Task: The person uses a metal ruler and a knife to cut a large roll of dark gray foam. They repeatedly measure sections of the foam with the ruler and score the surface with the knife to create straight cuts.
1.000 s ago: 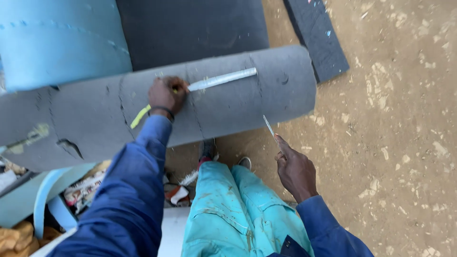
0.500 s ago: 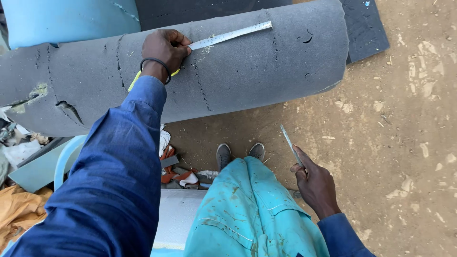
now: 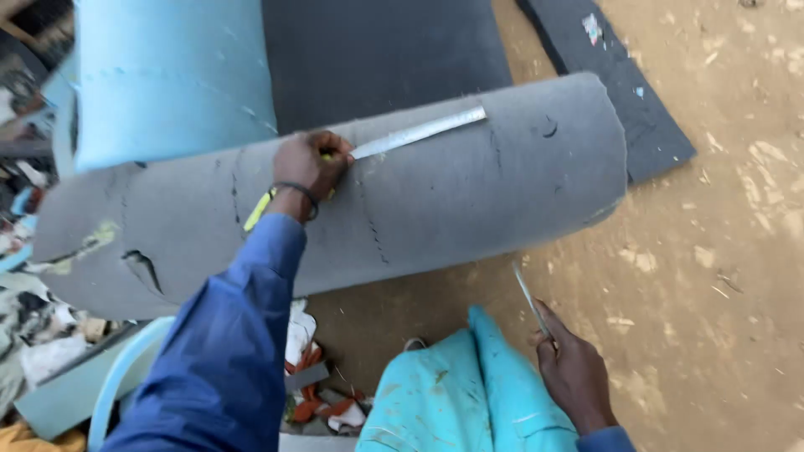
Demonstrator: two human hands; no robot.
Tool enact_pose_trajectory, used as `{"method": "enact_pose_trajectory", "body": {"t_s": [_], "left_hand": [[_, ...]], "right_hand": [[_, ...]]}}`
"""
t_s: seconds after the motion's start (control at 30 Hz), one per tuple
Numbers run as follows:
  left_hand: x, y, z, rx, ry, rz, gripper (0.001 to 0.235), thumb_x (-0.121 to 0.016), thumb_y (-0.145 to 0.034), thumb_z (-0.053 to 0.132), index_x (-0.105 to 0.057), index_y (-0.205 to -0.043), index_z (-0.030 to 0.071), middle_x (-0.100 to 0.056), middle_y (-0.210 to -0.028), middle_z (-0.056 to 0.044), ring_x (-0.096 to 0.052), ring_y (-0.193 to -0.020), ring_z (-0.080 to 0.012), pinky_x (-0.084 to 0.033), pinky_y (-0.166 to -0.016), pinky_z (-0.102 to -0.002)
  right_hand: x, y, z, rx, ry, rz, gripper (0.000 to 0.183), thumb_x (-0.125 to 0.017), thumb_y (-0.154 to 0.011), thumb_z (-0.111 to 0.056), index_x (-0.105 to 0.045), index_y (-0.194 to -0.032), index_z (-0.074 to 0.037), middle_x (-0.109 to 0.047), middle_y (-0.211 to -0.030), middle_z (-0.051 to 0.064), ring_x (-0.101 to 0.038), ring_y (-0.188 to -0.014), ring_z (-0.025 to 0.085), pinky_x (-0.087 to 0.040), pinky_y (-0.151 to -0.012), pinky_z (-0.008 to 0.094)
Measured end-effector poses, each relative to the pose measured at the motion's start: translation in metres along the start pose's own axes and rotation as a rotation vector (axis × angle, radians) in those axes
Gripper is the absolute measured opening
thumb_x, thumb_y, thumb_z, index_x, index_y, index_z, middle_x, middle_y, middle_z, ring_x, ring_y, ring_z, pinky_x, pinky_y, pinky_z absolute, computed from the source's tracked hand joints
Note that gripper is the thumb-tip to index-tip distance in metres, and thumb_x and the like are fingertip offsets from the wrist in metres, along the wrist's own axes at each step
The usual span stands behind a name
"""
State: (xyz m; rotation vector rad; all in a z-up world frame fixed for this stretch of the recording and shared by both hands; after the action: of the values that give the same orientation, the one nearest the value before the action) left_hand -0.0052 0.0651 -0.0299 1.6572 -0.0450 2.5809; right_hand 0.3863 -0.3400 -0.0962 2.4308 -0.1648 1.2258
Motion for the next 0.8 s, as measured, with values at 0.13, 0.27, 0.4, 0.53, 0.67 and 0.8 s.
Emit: {"method": "enact_pose_trajectory", "body": {"t_s": [0.13, 0.27, 0.4, 0.53, 0.67, 0.8], "left_hand": [[0.020, 0.037, 0.025, 0.142, 0.116, -0.133, 0.009, -0.084, -0.098, 0.032, -0.090, -0.100, 0.037, -0.088, -0.101, 0.013, -0.080, -0.101, -0.0149, -0.059, -0.087, -0.043], [0.019, 0.051, 0.028, 0.006, 0.240, -0.048, 0.018, -0.082, -0.094, 0.021, -0.087, -0.083, 0.034, -0.086, -0.087, 0.013, -0.077, -0.088, -0.0071, -0.060, -0.082, -0.038], [0.004, 0.095, 0.026, -0.107, 0.227, 0.026, 0.011, -0.092, -0.092, 0.022, -0.089, -0.099, 0.029, -0.087, -0.107, 0.005, -0.064, -0.128, -0.0267, -0.059, -0.092, -0.048], [-0.006, 0.134, 0.026, -0.166, 0.210, 0.174, 0.005, -0.093, -0.092, 0.021, -0.089, -0.095, 0.022, -0.087, -0.097, 0.000, -0.062, -0.107, -0.0270, -0.050, -0.082, -0.045], [-0.008, 0.155, 0.024, -0.189, 0.294, 0.188, 0.013, -0.084, -0.090, 0.011, -0.090, -0.096, 0.021, -0.086, -0.102, 0.002, -0.062, -0.107, -0.0295, -0.052, -0.087, -0.051], [-0.014, 0.155, 0.020, -0.169, 0.300, 0.173, 0.014, -0.083, -0.090, 0.015, -0.090, -0.098, 0.024, -0.086, -0.104, 0.005, -0.063, -0.112, -0.0307, -0.048, -0.093, -0.054]], "right_hand": [[-0.005, 0.015, 0.000, -0.292, -0.034, -0.081, 0.072, -0.060, -0.104, -0.030, -0.057, -0.173, -0.051, -0.093, -0.121, -0.004, -0.085, -0.096, 0.034, -0.065, -0.081, 0.056], [-0.012, 0.028, 0.013, -0.264, -0.041, 0.013, 0.080, -0.058, -0.098, -0.022, -0.058, -0.173, -0.049, -0.095, -0.117, -0.009, -0.085, -0.111, 0.032, -0.065, -0.093, 0.057], [-0.011, 0.048, 0.004, -0.299, 0.022, -0.019, 0.080, -0.051, -0.103, -0.026, -0.048, -0.176, -0.059, -0.095, -0.121, -0.009, -0.083, -0.094, 0.033, -0.065, -0.084, 0.055], [0.001, 0.066, -0.010, -0.291, 0.037, 0.008, 0.084, -0.053, -0.104, -0.022, -0.044, -0.178, -0.060, -0.094, -0.121, -0.017, -0.084, -0.095, 0.031, -0.065, -0.083, 0.053], [0.015, 0.078, -0.022, -0.271, 0.051, 0.058, 0.077, -0.052, -0.106, -0.030, -0.046, -0.177, -0.059, -0.093, -0.126, -0.011, -0.081, -0.098, 0.036, -0.062, -0.084, 0.054], [0.027, 0.087, -0.036, -0.229, 0.073, 0.121, 0.081, -0.057, -0.102, -0.026, -0.046, -0.177, -0.055, -0.081, -0.149, 0.001, -0.080, -0.104, 0.049, -0.061, -0.084, 0.064]]}}
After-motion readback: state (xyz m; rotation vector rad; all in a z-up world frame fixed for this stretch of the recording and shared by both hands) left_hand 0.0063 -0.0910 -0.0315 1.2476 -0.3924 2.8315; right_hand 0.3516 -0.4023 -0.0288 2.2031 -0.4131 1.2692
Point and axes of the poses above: each hand's wrist, its own y-axis away from the middle knuckle, its own x-axis out of the back of the hand, z = x × y, the point moved 7 cm from there along -y, towards the middle knuckle
